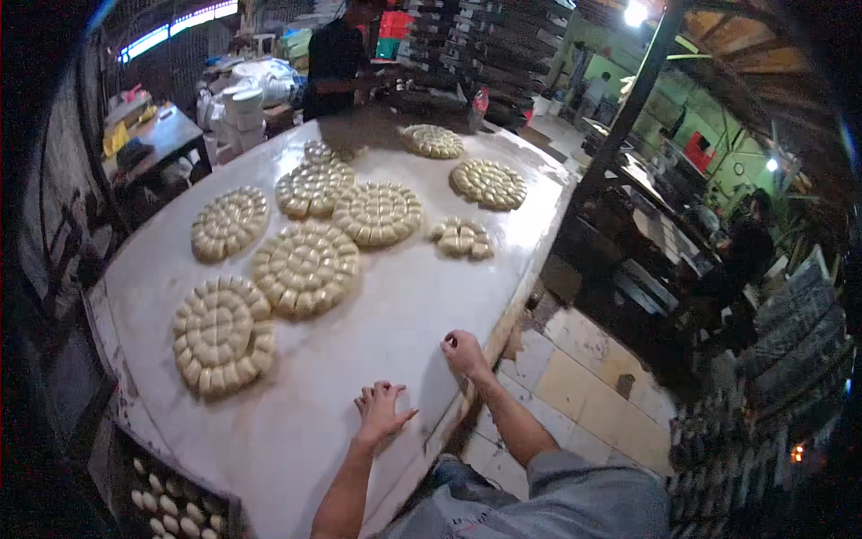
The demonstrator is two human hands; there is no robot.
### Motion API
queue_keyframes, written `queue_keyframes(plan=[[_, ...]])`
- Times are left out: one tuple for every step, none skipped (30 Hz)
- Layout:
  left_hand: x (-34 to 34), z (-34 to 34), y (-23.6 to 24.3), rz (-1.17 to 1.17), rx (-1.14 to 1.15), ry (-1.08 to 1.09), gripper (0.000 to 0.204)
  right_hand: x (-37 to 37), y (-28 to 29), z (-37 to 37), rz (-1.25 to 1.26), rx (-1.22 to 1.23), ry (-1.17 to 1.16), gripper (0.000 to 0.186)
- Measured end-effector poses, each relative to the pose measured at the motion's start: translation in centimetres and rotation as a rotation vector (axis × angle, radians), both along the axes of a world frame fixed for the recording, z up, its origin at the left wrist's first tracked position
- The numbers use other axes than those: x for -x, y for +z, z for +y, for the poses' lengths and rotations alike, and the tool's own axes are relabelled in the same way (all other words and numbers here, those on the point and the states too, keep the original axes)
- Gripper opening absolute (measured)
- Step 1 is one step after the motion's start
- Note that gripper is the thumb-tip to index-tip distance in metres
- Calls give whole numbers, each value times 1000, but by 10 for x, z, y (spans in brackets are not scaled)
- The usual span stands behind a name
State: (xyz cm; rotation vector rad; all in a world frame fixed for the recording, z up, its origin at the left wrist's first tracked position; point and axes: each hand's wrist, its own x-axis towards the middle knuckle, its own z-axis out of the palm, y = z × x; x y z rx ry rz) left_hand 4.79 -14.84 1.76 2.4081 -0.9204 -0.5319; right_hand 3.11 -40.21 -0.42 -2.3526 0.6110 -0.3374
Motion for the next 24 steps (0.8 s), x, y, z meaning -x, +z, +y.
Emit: queue_keyframes(plan=[[-13, -25, -1, -45, 20, 53, 55, -8, -5, -18, -38, 27, -13, 24], [-31, -56, -7, -55, 4, 55, 55, -18, -9, -39, -73, 56, -27, 21], [-50, -90, -16, -141, 14, 118, 53, -29, -10, -60, -74, 40, -32, 21], [-59, -117, -18, -210, 15, 174, 52, -33, -15, -74, -178, 96, -76, 17], [-78, -148, -21, -176, 17, 149, 51, -33, -20, -87, -277, 159, -126, 14], [-109, -184, -13, -150, 28, 127, 50, -32, -20, -95, -232, 202, -140, 15], [-141, -224, -12, -122, 1, 163, 49, -31, -21, -103, -183, 166, -144, 16], [-169, -261, -27, -92, -23, 188, 49, -29, -29, -116, -130, 242, -100, 17], [-253, -235, -103, -76, 296, 315, 52, -58, -21, -85, -147, 284, 72, 19], [-244, -315, -81, -58, 110, 232, 57, -36, -47, -120, -79, 323, 22, 20], [-339, -259, -119, -269, -218, 409, 60, -71, -26, -70, -183, 297, 221, 21], [-317, -338, -113, -144, 139, 499, 60, -58, -35, -98, -98, 255, 94, 22], [-337, -340, -117, -147, 336, 553, 58, -63, -15, -80, -96, 185, 84, 23], [-333, -381, -100, 173, 432, 550, 55, -60, -10, -85, -74, 189, 18, 23], [-318, -422, -71, 50, 110, 591, 47, -58, -10, -96, -56, 198, -51, 23], [-279, -459, -18, -143, -4, 366, 40, -54, -18, -118, -15, 226, -120, 23], [-285, -458, -9, -143, -3, 388, 40, -59, -14, -110, -54, 224, -105, 24], [-293, -455, -6, -135, 38, 303, 39, -59, -12, -104, -86, 218, -93, 24], [-305, -448, -8, -129, 75, 217, 37, -60, -5, -101, -82, 213, -77, 24], [-317, -438, -14, -128, 68, 234, 37, -61, 2, -100, -99, 187, -99, 23], [-334, -421, -27, -17, 211, 286, 36, -64, 11, -95, -121, 156, -111, 22], [-344, -405, -37, 87, 355, 335, 34, -70, 14, -90, -109, 142, -171, 14], [-344, -392, -45, 79, 345, 351, 34, -72, 14, -89, -111, 129, -155, 14], [-341, -372, -53, 199, 472, 416, 35, -73, 14, -88, -106, 138, -187, 11]])
